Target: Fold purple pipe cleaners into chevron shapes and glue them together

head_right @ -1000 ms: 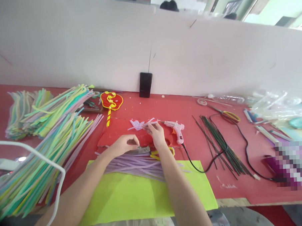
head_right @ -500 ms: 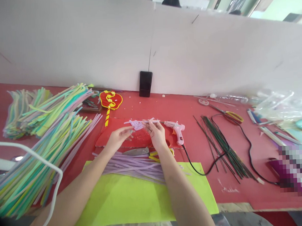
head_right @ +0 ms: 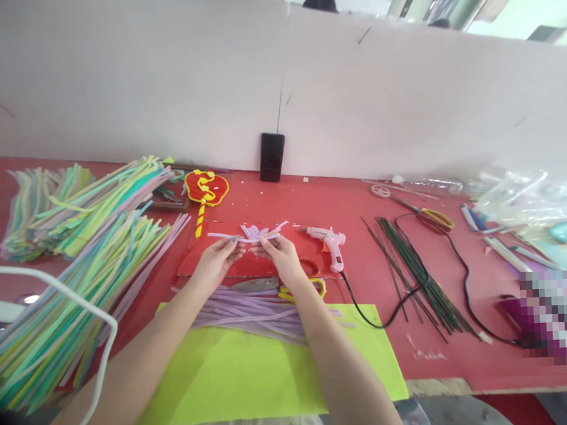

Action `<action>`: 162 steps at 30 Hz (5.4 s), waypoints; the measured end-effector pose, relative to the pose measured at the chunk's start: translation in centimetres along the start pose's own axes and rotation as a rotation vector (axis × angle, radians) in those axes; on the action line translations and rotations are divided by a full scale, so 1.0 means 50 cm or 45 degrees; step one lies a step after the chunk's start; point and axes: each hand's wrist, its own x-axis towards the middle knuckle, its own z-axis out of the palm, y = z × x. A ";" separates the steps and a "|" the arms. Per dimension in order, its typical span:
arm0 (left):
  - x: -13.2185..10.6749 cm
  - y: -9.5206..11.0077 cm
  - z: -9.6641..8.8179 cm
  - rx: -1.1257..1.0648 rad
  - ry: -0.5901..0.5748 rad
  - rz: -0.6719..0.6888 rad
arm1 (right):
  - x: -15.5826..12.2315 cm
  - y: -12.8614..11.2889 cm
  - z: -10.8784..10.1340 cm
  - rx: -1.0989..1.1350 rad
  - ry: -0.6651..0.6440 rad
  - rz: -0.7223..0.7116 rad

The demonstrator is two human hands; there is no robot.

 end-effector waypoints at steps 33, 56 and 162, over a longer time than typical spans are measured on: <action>0.004 0.014 -0.008 -0.333 -0.020 0.054 | -0.002 -0.009 -0.005 0.223 0.134 -0.031; 0.002 -0.005 -0.005 0.230 -0.104 0.009 | -0.008 -0.016 0.004 0.094 0.136 -0.083; -0.012 -0.001 -0.003 0.454 -0.382 -0.081 | -0.024 -0.034 -0.033 -0.376 -0.172 0.169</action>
